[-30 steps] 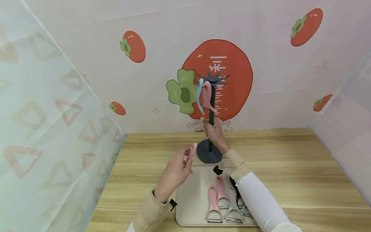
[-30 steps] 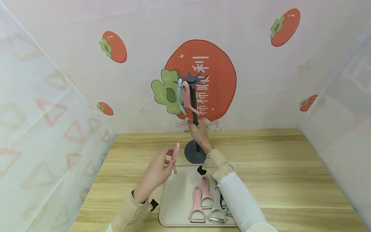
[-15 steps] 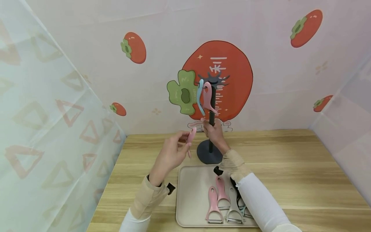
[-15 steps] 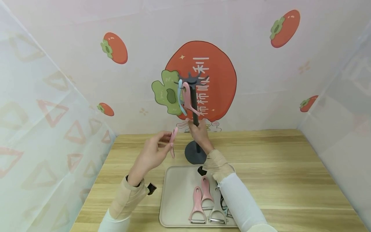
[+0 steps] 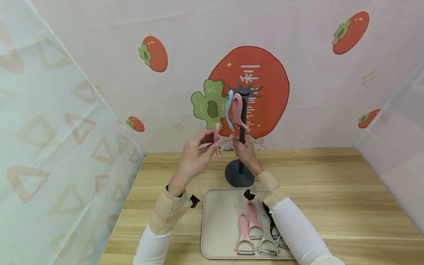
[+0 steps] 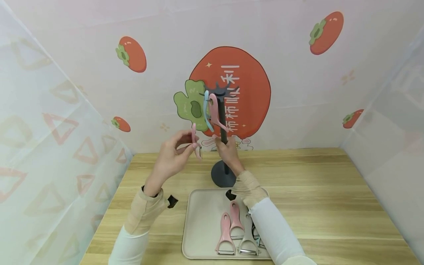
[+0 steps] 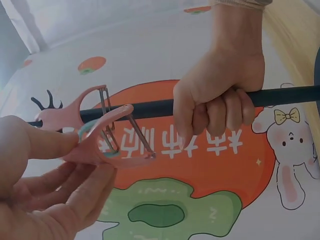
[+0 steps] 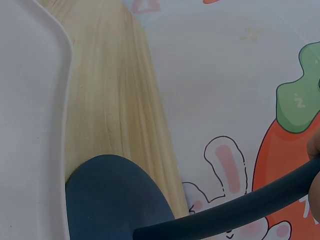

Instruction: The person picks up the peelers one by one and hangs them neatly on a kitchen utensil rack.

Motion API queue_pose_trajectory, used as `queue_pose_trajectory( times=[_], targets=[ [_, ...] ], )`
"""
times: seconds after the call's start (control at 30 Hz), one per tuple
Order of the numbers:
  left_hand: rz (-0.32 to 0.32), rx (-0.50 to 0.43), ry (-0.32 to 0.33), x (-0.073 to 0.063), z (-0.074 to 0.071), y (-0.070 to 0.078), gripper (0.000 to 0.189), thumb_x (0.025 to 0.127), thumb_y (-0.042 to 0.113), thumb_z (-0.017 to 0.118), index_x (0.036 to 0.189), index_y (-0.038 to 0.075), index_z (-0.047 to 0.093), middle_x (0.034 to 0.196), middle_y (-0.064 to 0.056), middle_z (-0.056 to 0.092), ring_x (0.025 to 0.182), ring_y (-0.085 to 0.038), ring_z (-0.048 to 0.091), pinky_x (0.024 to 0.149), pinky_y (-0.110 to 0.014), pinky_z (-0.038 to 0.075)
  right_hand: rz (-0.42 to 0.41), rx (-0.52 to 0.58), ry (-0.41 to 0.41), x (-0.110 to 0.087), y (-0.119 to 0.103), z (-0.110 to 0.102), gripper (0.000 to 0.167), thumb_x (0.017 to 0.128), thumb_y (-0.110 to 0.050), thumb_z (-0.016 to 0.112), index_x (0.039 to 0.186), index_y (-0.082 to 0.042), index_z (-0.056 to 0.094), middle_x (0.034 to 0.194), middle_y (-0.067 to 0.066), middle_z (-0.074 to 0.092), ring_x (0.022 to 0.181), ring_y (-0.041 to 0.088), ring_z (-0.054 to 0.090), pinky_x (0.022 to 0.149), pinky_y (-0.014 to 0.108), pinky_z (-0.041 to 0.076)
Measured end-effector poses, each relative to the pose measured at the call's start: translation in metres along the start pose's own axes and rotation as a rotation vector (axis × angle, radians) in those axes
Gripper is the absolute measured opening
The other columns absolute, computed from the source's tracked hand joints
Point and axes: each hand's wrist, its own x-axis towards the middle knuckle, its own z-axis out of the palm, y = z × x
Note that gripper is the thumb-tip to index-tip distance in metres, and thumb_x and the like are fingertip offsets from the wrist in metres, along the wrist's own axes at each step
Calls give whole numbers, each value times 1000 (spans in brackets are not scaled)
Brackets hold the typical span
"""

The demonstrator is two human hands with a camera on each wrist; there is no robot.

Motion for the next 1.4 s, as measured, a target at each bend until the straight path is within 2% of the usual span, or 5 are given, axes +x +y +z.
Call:
queue_pose_trajectory(
  times=[0.23, 0.57, 0.8, 1.07, 1.4],
  targets=[
    [28, -124, 9, 23, -8, -10, 37, 103, 3, 68, 139, -3, 63, 131, -23, 69, 127, -37, 68, 104, -38, 57, -8, 5, 1, 0, -2, 1, 62, 111, -25, 60, 60, 3, 40, 47, -6, 35, 35, 13, 29, 40, 27, 25],
    [62, -178, 61, 49, -14, -15, 36, 102, 2, 70, 137, -5, 61, 128, -23, 71, 121, -34, 70, 99, -38, 60, 2, 15, -16, 0, -1, 1, 65, 112, -26, 58, 56, 2, 39, 46, -5, 33, 34, 13, 26, 39, 28, 23],
    [124, -134, 127, 63, -15, -12, 35, 99, 1, 73, 132, -3, 63, 125, -21, 73, 117, -31, 73, 96, -38, 61, 9, 26, -3, 0, -1, 0, 61, 111, -24, 60, 59, 2, 40, 47, -6, 34, 35, 12, 27, 39, 27, 23],
    [160, -50, 141, 76, -11, -11, 32, 100, 7, 76, 130, 1, 68, 122, -15, 75, 115, -26, 75, 92, -46, 63, -12, 18, -10, -1, 0, 0, 62, 111, -23, 58, 57, 0, 40, 46, -4, 33, 34, 14, 27, 39, 28, 23],
    [192, -55, 142, 90, -14, -6, 32, 100, 8, 76, 130, 1, 69, 122, -15, 76, 114, -26, 75, 91, -41, 63, 5, 31, -5, 0, 0, 0, 62, 111, -23, 59, 54, -6, 41, 45, -6, 34, 34, 13, 26, 39, 28, 23]
  ],
)
